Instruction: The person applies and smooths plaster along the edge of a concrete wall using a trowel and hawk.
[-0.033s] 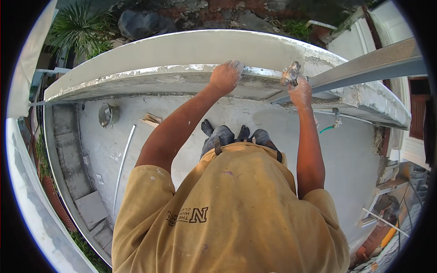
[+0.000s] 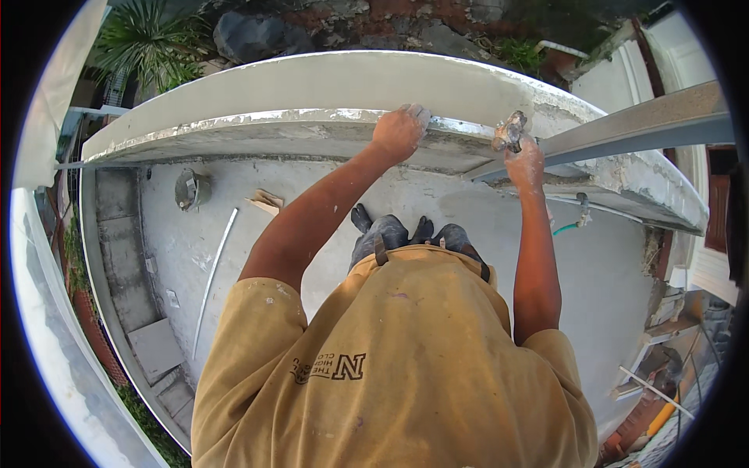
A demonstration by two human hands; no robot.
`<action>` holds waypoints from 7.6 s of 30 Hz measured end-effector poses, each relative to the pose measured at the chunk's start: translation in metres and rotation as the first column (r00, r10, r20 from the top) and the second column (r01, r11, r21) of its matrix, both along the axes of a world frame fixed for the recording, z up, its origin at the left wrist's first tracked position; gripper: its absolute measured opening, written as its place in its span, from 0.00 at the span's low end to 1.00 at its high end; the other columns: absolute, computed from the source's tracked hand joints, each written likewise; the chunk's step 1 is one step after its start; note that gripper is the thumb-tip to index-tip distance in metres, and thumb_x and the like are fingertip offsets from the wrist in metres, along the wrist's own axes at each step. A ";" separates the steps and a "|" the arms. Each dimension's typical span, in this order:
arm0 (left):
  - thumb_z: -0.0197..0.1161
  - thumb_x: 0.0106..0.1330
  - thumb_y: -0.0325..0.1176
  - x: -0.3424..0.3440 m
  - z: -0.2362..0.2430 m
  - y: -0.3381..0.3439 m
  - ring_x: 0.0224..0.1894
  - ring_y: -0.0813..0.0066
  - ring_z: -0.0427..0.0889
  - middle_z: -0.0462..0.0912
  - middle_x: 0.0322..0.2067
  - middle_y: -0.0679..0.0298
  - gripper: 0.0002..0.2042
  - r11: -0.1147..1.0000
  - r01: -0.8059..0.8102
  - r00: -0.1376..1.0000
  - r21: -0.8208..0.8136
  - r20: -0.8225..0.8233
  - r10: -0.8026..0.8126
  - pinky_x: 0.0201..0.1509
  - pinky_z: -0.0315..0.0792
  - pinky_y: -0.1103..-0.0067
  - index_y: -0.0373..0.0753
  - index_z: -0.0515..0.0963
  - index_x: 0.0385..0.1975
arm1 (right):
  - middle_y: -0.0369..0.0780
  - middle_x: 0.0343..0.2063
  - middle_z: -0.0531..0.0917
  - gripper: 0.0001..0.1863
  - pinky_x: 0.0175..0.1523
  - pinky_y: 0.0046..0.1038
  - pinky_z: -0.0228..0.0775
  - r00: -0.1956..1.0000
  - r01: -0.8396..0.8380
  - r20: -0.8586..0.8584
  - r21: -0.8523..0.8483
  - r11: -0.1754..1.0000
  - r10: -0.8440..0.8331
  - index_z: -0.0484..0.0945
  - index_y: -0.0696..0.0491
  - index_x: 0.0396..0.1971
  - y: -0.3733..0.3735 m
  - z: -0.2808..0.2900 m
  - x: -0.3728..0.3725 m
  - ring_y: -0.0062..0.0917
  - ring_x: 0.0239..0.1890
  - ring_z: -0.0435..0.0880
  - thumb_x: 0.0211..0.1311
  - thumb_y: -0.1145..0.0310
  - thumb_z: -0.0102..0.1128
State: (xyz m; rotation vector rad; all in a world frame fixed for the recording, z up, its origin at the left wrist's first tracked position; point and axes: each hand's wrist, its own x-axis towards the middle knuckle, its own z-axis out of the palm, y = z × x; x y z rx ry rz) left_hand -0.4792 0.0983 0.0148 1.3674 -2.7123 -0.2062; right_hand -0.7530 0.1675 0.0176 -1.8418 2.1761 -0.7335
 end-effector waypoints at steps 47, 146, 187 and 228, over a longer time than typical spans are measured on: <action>0.63 0.61 0.40 -0.109 -0.030 0.001 0.34 0.59 0.83 0.84 0.31 0.61 0.08 0.996 -0.081 0.697 0.024 -0.714 0.074 0.35 0.75 0.69 0.44 0.83 0.32 | 0.49 0.34 0.82 0.16 0.45 0.38 0.72 0.997 0.050 0.046 0.100 0.994 -0.055 0.80 0.60 0.34 0.002 0.022 0.000 0.43 0.38 0.82 0.50 0.65 0.70; 0.60 0.65 0.35 0.065 -0.040 0.134 0.43 0.52 0.81 0.82 0.40 0.49 0.12 0.911 -0.248 0.529 0.329 -0.742 0.412 0.49 0.74 0.67 0.36 0.79 0.45 | 0.30 0.15 0.67 0.18 0.16 0.21 0.58 0.746 -0.220 0.631 0.537 0.814 -0.214 0.71 0.54 0.42 0.165 -0.024 0.040 0.14 0.13 0.65 0.64 0.56 0.61; 0.57 0.69 0.48 0.876 -0.071 0.433 0.38 0.67 0.81 0.81 0.41 0.60 0.19 0.202 0.259 -0.870 0.945 0.137 0.473 0.43 0.75 0.70 0.37 0.73 0.47 | 0.41 0.25 0.82 0.18 0.29 0.27 0.74 0.189 -0.739 0.615 0.603 -0.302 0.765 0.77 0.61 0.37 0.193 -0.028 1.090 0.25 0.24 0.81 0.56 0.61 0.65; 0.64 0.56 0.47 1.885 -0.359 0.189 0.40 0.48 0.84 0.83 0.33 0.42 0.22 -0.052 -0.768 0.401 0.638 0.543 0.738 0.42 0.76 0.64 0.27 0.79 0.33 | 0.45 0.28 0.84 0.12 0.35 0.30 0.78 0.914 -0.322 0.404 0.769 0.553 -0.029 0.79 0.61 0.38 0.051 -0.431 1.706 0.31 0.30 0.85 0.61 0.67 0.55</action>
